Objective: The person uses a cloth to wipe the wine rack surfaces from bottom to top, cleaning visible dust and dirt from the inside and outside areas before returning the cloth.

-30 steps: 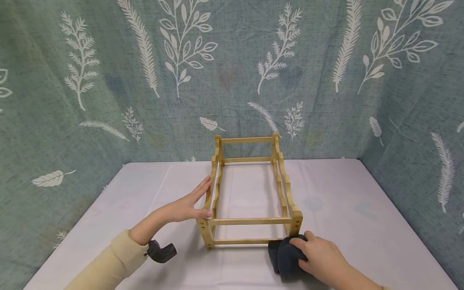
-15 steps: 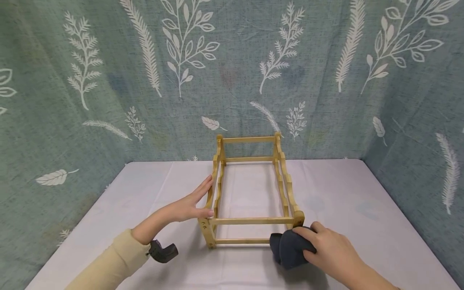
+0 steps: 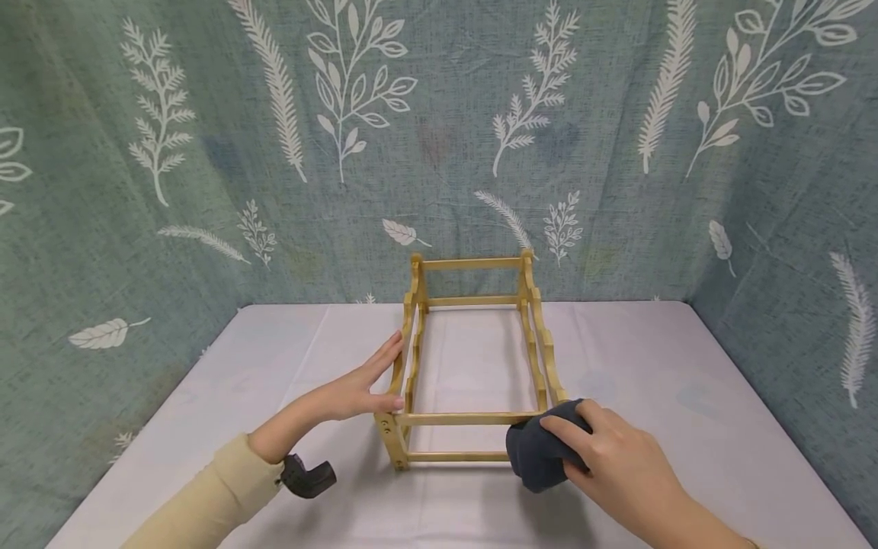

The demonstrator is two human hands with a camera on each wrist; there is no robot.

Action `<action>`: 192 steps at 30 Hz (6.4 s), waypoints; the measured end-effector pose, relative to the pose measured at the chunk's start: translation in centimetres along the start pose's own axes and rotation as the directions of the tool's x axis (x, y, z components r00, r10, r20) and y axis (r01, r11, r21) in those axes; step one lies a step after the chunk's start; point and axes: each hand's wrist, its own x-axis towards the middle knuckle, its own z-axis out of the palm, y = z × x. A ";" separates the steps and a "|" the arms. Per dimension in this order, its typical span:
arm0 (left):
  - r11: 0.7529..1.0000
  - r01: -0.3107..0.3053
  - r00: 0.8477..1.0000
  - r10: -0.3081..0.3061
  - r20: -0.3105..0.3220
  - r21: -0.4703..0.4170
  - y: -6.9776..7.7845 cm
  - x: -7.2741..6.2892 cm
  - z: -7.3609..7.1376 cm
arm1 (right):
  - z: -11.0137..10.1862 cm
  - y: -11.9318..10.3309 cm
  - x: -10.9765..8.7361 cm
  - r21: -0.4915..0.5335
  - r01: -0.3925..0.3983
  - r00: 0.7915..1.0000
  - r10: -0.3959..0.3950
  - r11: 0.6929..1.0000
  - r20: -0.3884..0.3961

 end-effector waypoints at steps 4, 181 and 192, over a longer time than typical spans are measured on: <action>0.999 0.010 1.000 -0.010 -0.001 0.041 -0.1 0.0 -0.2 | 0.7 -0.8 0.7 0.024 0.011 0.999 -0.011 1.000 -0.033; 0.986 -0.051 0.998 0.045 0.045 0.158 1.1 -1.5 0.8 | 21.3 5.7 21.9 0.020 -0.453 0.779 0.385 0.891 0.495; 0.987 -0.037 0.999 0.030 0.045 0.155 1.2 -1.8 0.7 | 19.5 10.4 19.4 0.003 -0.638 0.647 0.534 0.770 0.544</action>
